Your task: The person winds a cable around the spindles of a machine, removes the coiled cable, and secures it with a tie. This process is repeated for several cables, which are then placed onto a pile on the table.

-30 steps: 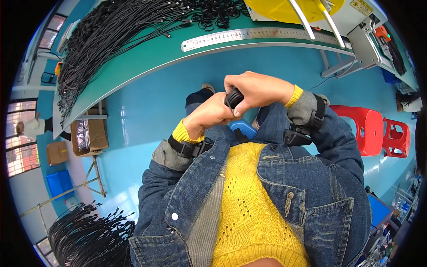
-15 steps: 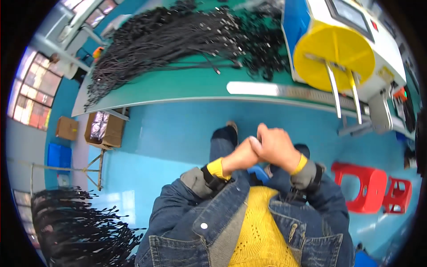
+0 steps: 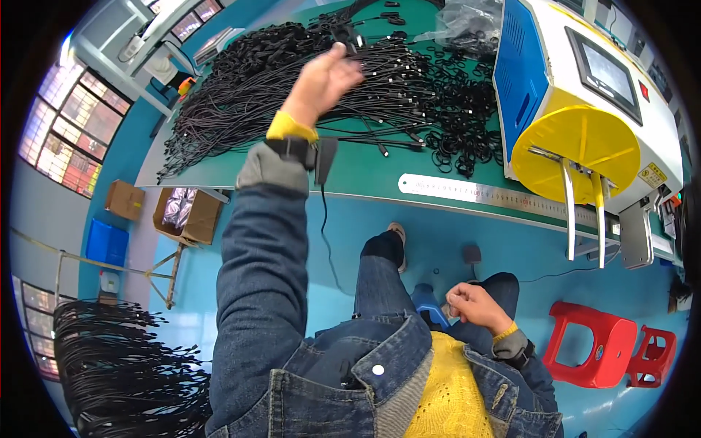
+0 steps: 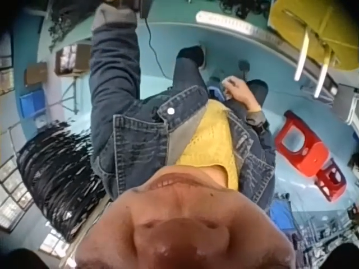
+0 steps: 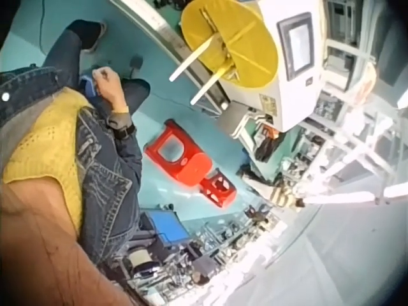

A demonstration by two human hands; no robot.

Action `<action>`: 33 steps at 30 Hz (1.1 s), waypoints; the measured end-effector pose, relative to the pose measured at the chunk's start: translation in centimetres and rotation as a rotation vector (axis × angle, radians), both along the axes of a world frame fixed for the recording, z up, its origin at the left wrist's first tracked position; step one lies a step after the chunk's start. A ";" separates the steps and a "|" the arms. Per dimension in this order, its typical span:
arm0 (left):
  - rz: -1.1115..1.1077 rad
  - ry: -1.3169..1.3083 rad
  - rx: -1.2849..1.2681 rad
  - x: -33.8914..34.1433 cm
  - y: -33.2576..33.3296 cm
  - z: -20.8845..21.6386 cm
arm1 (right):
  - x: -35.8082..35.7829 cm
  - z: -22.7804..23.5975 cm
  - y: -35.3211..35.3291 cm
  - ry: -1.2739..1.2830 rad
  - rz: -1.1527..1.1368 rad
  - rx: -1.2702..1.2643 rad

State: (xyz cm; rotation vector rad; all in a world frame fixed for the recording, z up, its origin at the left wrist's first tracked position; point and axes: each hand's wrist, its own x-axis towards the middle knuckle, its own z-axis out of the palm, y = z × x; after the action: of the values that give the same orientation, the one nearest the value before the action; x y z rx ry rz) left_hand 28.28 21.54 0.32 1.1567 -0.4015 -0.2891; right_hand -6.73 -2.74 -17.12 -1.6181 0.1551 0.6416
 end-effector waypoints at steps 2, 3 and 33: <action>0.348 -0.349 0.603 3.6 2.3 -1.3 | 0.0 -0.9 -0.3 0.012 0.016 0.043; 0.457 -0.565 1.124 4.8 3.9 -3.4 | 0.1 -0.9 -0.3 0.008 0.031 0.044; 0.682 -0.875 1.720 4.2 10.6 -6.7 | -2.4 0.5 -0.1 -0.050 -0.020 -0.084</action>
State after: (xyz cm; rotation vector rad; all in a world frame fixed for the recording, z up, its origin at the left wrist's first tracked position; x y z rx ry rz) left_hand 32.49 32.18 -6.35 3.0257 -0.4453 0.6981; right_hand -9.16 -2.80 -16.59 -1.7097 0.1626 0.5856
